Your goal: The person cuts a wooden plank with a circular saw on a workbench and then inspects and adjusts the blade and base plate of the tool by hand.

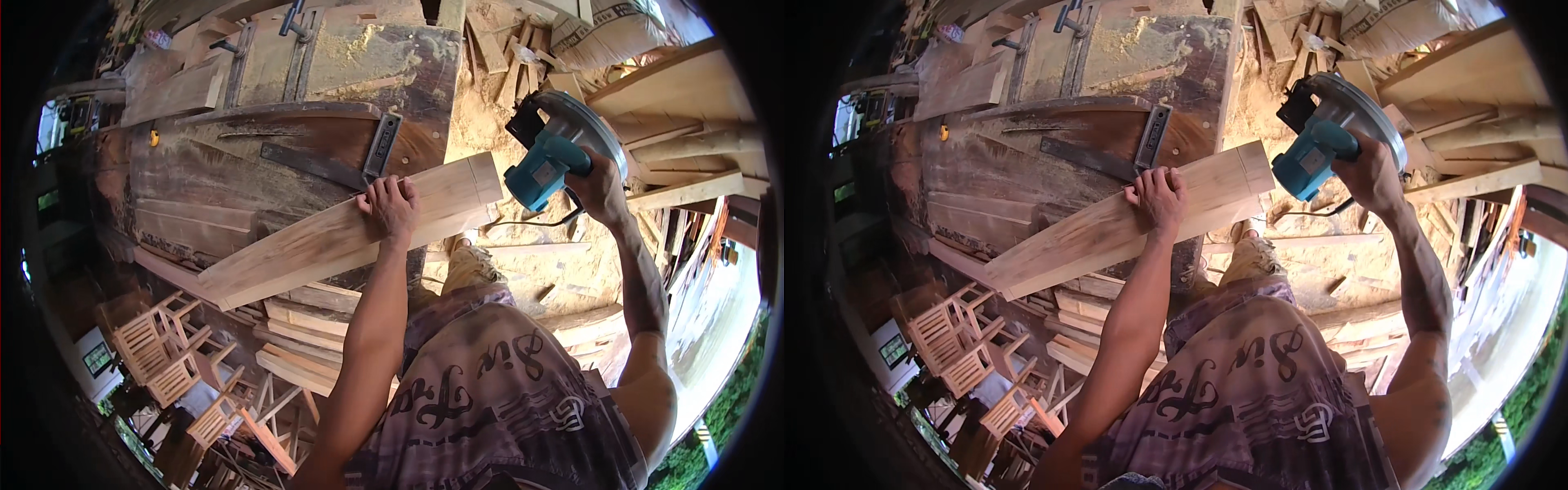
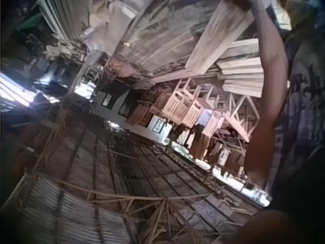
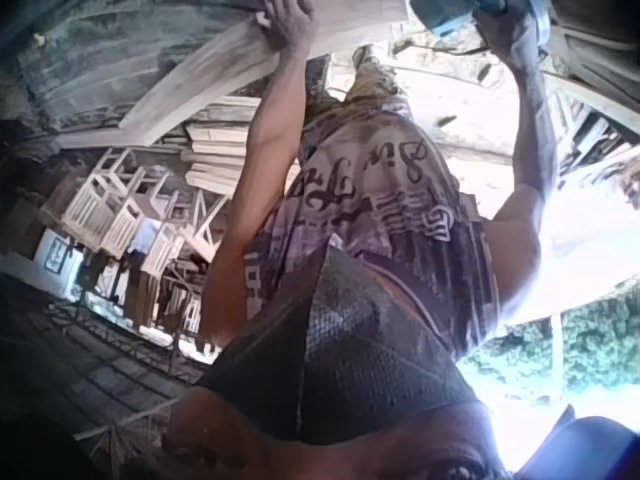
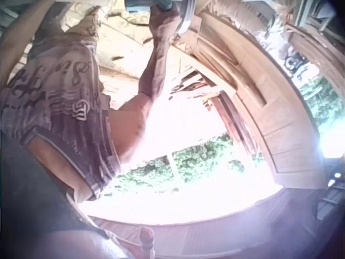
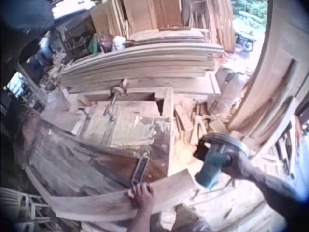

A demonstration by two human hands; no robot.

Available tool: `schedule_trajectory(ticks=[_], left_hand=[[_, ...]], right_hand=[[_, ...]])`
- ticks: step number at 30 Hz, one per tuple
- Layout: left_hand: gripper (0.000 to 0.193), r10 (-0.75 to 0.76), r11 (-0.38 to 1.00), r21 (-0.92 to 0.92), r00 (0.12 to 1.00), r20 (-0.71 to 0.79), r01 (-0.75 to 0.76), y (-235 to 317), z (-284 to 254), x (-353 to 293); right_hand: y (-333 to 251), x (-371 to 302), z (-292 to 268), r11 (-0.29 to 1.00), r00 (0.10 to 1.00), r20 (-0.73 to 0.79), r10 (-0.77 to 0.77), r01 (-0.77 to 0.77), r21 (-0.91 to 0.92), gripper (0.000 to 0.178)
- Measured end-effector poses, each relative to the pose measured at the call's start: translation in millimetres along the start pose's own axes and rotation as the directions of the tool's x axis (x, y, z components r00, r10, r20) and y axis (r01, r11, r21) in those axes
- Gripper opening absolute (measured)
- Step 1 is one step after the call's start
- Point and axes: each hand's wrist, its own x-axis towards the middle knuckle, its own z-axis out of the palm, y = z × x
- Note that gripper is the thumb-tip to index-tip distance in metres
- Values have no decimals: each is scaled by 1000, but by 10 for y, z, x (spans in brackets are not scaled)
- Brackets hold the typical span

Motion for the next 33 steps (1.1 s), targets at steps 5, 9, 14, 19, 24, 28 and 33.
schedule_trajectory(ticks=[5,9,14,19,24,28,33], left_hand=[[28,-43,997,-56,998,49,45,-40,-61,-10],[28,-131,983,-113,985,110,143,-37,-106,-35],[31,-143,981,-112,983,114,156,-12,-155,19],[30,-159,985,-68,987,-18,157,18,-121,-35],[30,-205,973,-108,979,3,204,47,-68,-77],[31,-195,971,-131,979,57,201,45,-71,-35],[33,-180,981,-89,982,-61,174,43,-43,-76]], right_hand=[[-525,1032,85,968,984,-46,-170,175,180,27],[-949,1730,403,922,942,2,-335,327,206,27],[-1230,2389,761,837,828,121,-547,537,105,21],[-1611,2767,1208,697,685,137,-716,712,86,24],[-1599,2948,1399,596,575,195,-794,800,67,35],[-1391,2926,1521,579,569,229,-789,815,-31,45],[-1285,2823,1481,460,458,112,-882,888,-8,49]])
